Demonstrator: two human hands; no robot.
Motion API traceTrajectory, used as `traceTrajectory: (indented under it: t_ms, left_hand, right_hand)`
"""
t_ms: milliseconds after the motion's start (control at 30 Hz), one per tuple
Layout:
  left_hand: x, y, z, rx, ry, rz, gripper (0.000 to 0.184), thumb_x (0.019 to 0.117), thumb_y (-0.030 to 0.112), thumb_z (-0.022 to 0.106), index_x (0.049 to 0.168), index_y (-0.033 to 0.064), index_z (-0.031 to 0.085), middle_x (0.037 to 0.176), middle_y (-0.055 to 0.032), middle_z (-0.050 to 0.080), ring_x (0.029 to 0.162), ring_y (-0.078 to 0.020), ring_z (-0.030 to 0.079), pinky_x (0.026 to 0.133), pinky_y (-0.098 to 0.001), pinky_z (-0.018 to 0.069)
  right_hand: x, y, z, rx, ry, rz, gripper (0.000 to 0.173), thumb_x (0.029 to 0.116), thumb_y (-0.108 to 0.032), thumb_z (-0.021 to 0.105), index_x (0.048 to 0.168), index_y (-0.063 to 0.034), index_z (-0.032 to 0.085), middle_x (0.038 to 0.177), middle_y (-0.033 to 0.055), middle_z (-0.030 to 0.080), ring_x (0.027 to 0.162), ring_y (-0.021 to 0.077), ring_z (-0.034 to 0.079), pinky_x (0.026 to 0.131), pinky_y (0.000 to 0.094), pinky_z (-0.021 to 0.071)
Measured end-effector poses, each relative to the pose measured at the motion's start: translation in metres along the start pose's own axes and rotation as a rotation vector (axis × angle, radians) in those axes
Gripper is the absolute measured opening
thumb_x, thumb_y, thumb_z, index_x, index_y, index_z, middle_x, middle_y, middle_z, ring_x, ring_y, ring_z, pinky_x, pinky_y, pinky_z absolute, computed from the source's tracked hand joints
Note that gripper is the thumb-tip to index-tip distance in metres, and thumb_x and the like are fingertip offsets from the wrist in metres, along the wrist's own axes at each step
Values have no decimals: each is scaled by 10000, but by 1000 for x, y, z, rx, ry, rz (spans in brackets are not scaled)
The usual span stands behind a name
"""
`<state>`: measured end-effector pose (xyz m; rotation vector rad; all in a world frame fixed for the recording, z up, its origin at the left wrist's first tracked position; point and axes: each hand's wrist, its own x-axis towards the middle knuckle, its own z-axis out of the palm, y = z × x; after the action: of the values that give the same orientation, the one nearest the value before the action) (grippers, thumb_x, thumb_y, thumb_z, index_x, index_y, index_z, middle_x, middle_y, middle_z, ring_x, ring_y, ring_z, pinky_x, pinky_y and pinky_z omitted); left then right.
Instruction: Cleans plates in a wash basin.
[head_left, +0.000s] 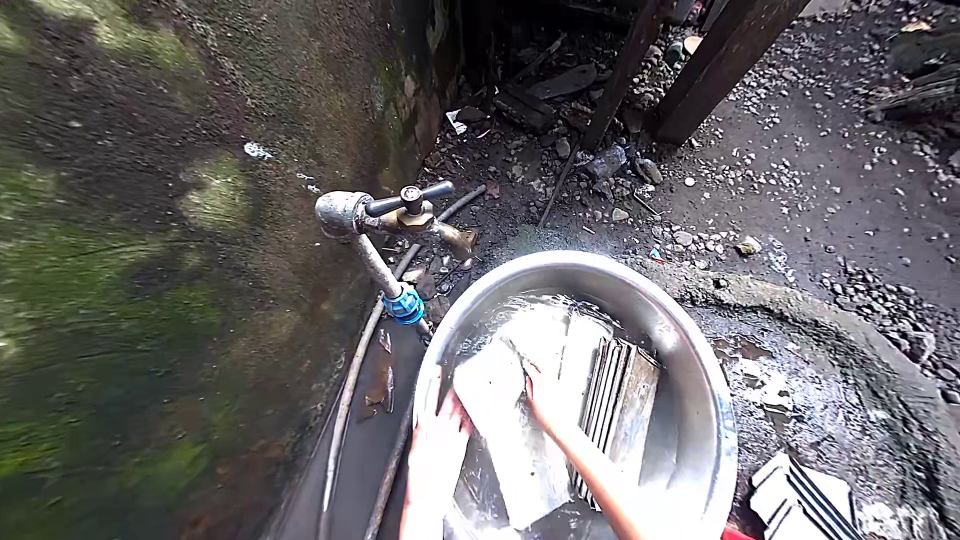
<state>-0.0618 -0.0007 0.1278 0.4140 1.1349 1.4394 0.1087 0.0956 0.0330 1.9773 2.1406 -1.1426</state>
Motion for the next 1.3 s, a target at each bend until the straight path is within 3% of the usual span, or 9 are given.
traceTrajectory:
  t_ms: [100, 200, 267, 333, 500, 700, 900, 1033, 1300]
  left_hand:
    - [3, -23, 8, 72, 24, 200, 1316, 803, 562, 765, 1609, 68, -150, 1706, -137, -18, 1535, -139, 210, 1193, -325, 332]
    - [11, -57, 32, 132, 283, 99, 750, 898, -23, 646, 1508, -113, 219, 1470, -241, 443, 1293, -149, 524, 1076, -269, 453]
    - [28, -78, 43, 272, 377, -1, 437, 988, 11, 606, 1353, -166, 443, 1275, -255, 601, 1146, -171, 618, 1008, -291, 500]
    - [41, -89, 44, 290, 446, -89, 392, 1062, 85, 519, 1349, -175, 458, 1285, -310, 581, 1133, -256, 636, 995, -359, 521]
    - [27, -74, 30, 200, 506, -82, 343, 1073, 59, 472, 1338, -154, 430, 1152, -221, 611, 913, -124, 680, 815, -264, 582]
    - [12, -99, 14, 174, 472, -63, 303, 1062, 59, 481, 1302, -126, 470, 1085, -149, 643, 922, -80, 651, 850, -246, 549]
    - [2, -88, 22, 114, 521, -162, 356, 1061, 2, 457, 1367, -154, 366, 1137, -220, 584, 859, -128, 680, 785, -256, 576]
    - [1, -106, 19, 152, 549, -32, 339, 1054, 5, 459, 1352, -131, 374, 1045, -145, 628, 789, -63, 689, 722, -224, 596]
    - [1, -102, 14, 132, 550, -79, 305, 1045, -10, 477, 1313, -145, 423, 1028, -144, 644, 789, -59, 682, 742, -218, 587]
  right_hand:
    - [-2, -7, 9, -30, 3, 57, 461, 1038, -78, 435, 1489, -88, 530, 1579, 112, 462, 1417, 357, 467, 1094, 512, 446]
    - [-4, -16, 12, -36, -21, 71, 447, 1017, -53, 467, 1454, -74, 560, 1543, 151, 489, 1386, 387, 486, 1061, 529, 461]
    - [-9, -15, 6, -5, -67, 48, 470, 1007, -40, 486, 1475, -56, 530, 1520, 173, 510, 1391, 394, 482, 1094, 530, 436]
    - [-14, -7, -3, 100, -92, 26, 456, 990, -28, 504, 1443, -33, 563, 1460, 191, 562, 1367, 380, 508, 1125, 520, 411]
    - [-26, -1, -21, 677, 207, 61, 344, 986, -18, 563, 1317, 31, 644, 1344, 205, 652, 1236, 292, 633, 1077, 442, 470]
    - [-29, -29, 55, 443, 297, -593, 408, 1012, -8, 457, 1391, 32, 602, 1477, 185, 567, 1407, 319, 516, 1197, 467, 375]
    - [11, -10, 47, 250, 311, -237, 480, 988, 58, 391, 1438, 27, 555, 1542, 194, 492, 1478, 363, 411, 1241, 473, 283]
    - [-28, -9, 52, 193, 196, -63, 519, 1006, 42, 384, 1516, -9, 467, 1588, 192, 430, 1505, 340, 370, 1247, 456, 278]
    - [-52, 4, 52, 78, 226, -146, 504, 979, 86, 417, 1459, -2, 544, 1539, 185, 499, 1458, 371, 439, 1222, 489, 316]
